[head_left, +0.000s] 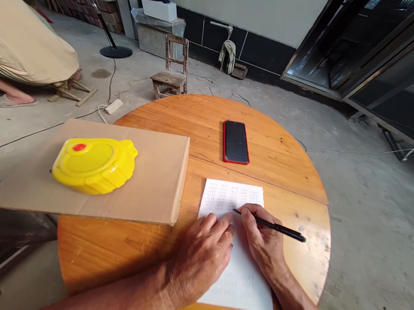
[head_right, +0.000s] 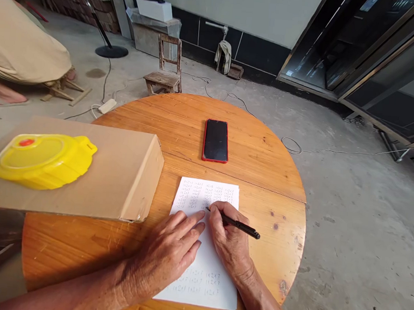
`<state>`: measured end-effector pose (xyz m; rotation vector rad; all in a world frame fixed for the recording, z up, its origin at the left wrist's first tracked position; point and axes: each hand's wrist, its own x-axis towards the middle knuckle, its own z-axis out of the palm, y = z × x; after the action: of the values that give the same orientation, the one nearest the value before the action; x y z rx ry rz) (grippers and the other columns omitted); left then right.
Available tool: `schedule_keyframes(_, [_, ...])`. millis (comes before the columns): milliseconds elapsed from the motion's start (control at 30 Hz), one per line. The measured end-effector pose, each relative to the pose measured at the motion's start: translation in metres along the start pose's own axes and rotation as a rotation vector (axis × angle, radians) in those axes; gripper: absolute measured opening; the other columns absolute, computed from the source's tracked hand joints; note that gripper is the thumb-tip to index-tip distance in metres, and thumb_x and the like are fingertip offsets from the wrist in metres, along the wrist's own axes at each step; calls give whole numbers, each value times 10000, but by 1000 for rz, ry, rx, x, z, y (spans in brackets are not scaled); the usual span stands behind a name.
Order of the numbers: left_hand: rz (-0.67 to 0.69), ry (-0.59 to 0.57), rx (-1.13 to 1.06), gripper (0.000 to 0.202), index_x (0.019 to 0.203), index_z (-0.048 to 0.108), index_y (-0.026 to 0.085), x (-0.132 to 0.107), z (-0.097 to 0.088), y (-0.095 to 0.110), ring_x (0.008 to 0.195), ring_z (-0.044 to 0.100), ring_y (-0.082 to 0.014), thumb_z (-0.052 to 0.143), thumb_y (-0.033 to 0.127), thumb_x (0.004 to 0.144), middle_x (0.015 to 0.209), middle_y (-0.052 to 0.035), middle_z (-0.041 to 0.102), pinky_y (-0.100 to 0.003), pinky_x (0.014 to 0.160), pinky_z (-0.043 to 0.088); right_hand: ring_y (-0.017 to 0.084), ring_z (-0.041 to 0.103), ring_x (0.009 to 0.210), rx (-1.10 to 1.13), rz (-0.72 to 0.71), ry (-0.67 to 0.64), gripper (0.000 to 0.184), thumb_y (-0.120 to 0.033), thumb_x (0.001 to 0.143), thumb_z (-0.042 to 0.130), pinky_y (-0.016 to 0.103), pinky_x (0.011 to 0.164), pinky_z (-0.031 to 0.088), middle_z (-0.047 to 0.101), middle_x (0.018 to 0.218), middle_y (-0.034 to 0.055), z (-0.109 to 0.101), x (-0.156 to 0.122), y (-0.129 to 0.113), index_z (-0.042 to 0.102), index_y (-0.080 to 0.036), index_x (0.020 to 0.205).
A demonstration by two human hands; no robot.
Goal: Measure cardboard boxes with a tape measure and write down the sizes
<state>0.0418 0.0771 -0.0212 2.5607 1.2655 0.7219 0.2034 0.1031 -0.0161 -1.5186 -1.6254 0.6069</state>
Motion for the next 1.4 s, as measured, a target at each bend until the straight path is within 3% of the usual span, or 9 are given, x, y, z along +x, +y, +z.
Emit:
schedule_keyframes(900, [1,24,-19,238,1086,630,136,-1,1,-1,920,600,-247,553,103,863,1195,-88,661,-415,804,547,129,567,590,-14,14,-22,189,-260,901,543,233,590,463,653,661,-3,1,-1,0,657,-182,772])
schedule_keyframes(1233, [0,33,-5,158,984,637,170,-1,3,-1,884,588,-241,555,119,860,1173,-73,671,-404,765,532,136,554,559,-47,28,-20,191,-268,887,541,245,561,454,642,632,-7,-1,0,-2,652,-191,752])
schedule_keyframes(1400, [6,27,-13,257,1104,625,136,0,3,-1,868,587,-241,559,106,857,1258,-79,647,-410,745,540,138,560,558,-6,45,5,215,-287,904,534,244,555,452,640,626,-10,-4,-2,0,648,-195,747])
